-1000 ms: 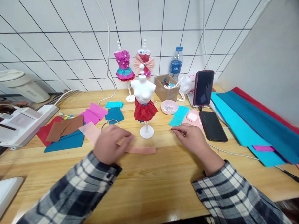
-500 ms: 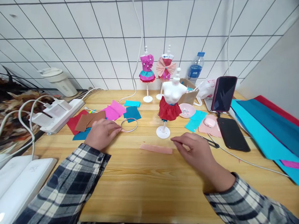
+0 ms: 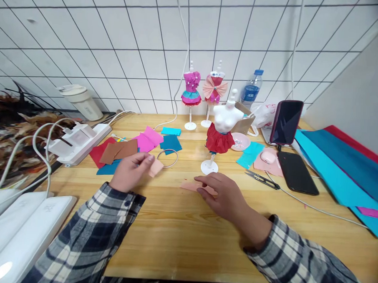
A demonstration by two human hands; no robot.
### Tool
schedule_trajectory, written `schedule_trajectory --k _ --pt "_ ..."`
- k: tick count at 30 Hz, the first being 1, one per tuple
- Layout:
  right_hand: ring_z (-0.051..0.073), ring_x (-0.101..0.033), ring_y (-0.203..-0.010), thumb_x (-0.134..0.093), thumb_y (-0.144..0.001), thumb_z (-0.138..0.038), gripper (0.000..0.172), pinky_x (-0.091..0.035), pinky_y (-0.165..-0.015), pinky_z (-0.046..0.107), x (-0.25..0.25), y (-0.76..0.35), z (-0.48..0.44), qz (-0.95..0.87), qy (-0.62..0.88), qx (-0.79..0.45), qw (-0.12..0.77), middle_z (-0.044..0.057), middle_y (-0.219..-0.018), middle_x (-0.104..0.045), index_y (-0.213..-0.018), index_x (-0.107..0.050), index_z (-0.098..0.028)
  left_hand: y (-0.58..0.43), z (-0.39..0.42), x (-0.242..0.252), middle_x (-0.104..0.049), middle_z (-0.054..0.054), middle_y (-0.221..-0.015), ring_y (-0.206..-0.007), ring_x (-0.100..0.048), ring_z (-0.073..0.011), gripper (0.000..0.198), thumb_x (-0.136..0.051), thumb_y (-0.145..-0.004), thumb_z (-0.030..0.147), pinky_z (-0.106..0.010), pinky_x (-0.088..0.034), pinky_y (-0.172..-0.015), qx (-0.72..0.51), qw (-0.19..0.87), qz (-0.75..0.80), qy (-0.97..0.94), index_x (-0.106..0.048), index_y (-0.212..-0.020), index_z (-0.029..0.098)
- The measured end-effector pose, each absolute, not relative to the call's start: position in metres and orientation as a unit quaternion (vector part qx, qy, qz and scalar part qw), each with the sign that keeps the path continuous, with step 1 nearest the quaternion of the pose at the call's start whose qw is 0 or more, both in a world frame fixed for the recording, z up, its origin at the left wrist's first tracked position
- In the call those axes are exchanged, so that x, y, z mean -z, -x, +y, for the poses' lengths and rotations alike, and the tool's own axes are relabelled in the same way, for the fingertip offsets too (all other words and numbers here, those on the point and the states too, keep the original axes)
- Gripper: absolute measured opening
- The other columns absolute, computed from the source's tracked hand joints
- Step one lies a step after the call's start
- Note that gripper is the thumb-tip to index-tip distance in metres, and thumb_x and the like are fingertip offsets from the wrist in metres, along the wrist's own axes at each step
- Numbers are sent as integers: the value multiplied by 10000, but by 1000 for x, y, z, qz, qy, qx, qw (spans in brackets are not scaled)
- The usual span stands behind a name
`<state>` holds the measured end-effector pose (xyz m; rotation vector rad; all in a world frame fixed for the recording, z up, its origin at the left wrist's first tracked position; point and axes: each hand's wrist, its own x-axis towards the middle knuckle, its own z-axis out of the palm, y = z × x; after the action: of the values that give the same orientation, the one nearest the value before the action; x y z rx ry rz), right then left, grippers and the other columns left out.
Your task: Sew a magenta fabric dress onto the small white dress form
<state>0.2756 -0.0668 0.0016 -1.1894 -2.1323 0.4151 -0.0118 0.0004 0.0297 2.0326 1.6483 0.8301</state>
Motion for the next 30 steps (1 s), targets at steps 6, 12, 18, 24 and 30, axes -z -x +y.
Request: schedule_trajectory --k 6,12,18,24,30 --pt "180 -610 -848 -582 -887 -408 325 -454 -743 310 -12 -270 -71 -809 452 -199 319 45 -922 -686 -1131 -630 -199 -36 -21 -24 -450 35 -531 -532 -421 -111 459 -453 -885 522 -226 -314 -503 -264 267 538 -755 -528 -596 173" --pt "170 -610 -797 -571 -887 -300 181 -432 -731 302 -6 -282 -65 -810 469 -200 289 24 -841 -693 -1016 -672 -221 -16 -10 -24 -511 28 -527 -516 -494 -143 438 -411 -899 561 -249 -344 -485 -311 219 620 -686 -554 -696 201" --pt "169 -614 -803 -558 -897 -289 194 -430 -727 302 -5 -283 -64 -810 474 -209 276 17 -856 -706 -1037 -675 -227 39 18 -23 -665 -32 -788 -742 -608 -222 419 -449 -896 543 -297 -385 -593 -228 -42 680 -695 -652 -1028 201" --pt "166 -619 -809 -542 -905 -276 203 -430 -735 299 -6 -284 -65 -811 469 -206 281 17 -871 -709 -1052 -673 -225 21 15 -22 -560 -133 -1299 -1177 -466 -356 510 -585 -828 524 -482 -338 -934 -175 -125 599 -772 -587 -1261 253" --pt "169 -619 -796 -549 -900 -263 201 -435 -717 295 -8 -280 -70 -835 436 -194 273 24 -854 -698 -1052 -672 -214 -8 7 -17 -628 -64 -1230 -1151 -477 -308 202 -525 -896 380 -507 -256 -942 -60 -96 529 -841 -695 -918 273"
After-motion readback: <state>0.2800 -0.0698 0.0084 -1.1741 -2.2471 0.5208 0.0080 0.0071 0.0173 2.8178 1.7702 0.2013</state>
